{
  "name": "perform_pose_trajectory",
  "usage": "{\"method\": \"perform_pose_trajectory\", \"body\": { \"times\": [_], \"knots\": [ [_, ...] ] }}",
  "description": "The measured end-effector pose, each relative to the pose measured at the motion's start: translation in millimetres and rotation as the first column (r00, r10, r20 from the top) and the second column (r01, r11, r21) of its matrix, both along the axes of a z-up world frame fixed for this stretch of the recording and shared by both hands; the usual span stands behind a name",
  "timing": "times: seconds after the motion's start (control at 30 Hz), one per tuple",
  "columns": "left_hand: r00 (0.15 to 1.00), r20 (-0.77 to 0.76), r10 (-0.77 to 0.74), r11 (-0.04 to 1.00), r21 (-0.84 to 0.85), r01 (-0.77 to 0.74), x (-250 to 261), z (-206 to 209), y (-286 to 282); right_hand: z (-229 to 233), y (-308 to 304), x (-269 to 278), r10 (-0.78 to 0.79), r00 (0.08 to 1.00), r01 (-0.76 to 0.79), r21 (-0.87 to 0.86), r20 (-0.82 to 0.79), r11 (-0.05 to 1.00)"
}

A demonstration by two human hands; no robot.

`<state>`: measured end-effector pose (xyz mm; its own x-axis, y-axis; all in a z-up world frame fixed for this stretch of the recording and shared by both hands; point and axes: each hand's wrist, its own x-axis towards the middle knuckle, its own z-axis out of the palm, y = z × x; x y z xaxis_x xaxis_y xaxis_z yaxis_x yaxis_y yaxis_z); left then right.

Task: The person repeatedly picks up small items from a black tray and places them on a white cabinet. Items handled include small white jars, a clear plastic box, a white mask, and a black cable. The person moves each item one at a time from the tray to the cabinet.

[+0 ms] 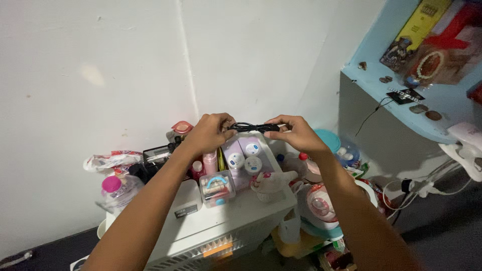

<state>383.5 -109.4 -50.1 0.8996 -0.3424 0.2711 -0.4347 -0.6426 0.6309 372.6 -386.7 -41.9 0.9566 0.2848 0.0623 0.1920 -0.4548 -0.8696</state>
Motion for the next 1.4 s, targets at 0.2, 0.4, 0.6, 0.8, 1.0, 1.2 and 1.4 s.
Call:
{"method": "perform_pose_trajectory", "body": {
  "times": [0.2, 0.4, 0.6, 0.8, 1.0, 1.2, 1.4],
  "knots": [
    [0.988, -0.156, 0.003, 1.0, -0.022, -0.006, 46.6, -31.5, 2.7, -36.0, -0.5, 50.4, -0.059, 0.993, 0.045, -0.141, -0.101, 0.989],
    [0.986, -0.167, 0.003, 0.94, 0.338, 0.055, 76.9, -43.3, -7.0, -74.8, 3.0, 89.4, 0.037, 0.998, -0.046, -0.227, -0.045, 0.973],
    [0.982, -0.15, 0.115, 0.793, 0.61, 0.0, 92.0, -62.3, -24.4, -103.9, 13.3, 111.0, 0.022, 0.991, -0.066, -0.34, -0.131, 0.938],
    [0.975, -0.184, 0.124, 0.753, 0.657, 0.028, 101.6, -82.6, -34.3, -123.3, 13.9, 120.9, 0.009, 0.986, -0.081, -0.425, -0.169, 0.902],
    [0.977, -0.188, 0.102, 0.687, 0.724, 0.068, 109.8, -83.7, -39.6, -126.5, 17.5, 123.0, 0.04, 0.979, -0.124, -0.433, -0.198, 0.893],
    [0.97, -0.212, 0.122, 0.66, 0.747, 0.081, 109.8, -85.0, -40.9, -121.8, 22.6, 116.5, -0.001, 0.947, -0.156, -0.463, -0.321, 0.872],
    [0.973, -0.205, 0.109, 0.67, 0.738, 0.081, 106.7, -83.8, -39.4, -133.7, 20.8, 124.8, 0.051, 0.959, -0.176, -0.446, -0.279, 0.877]
  ]
}}
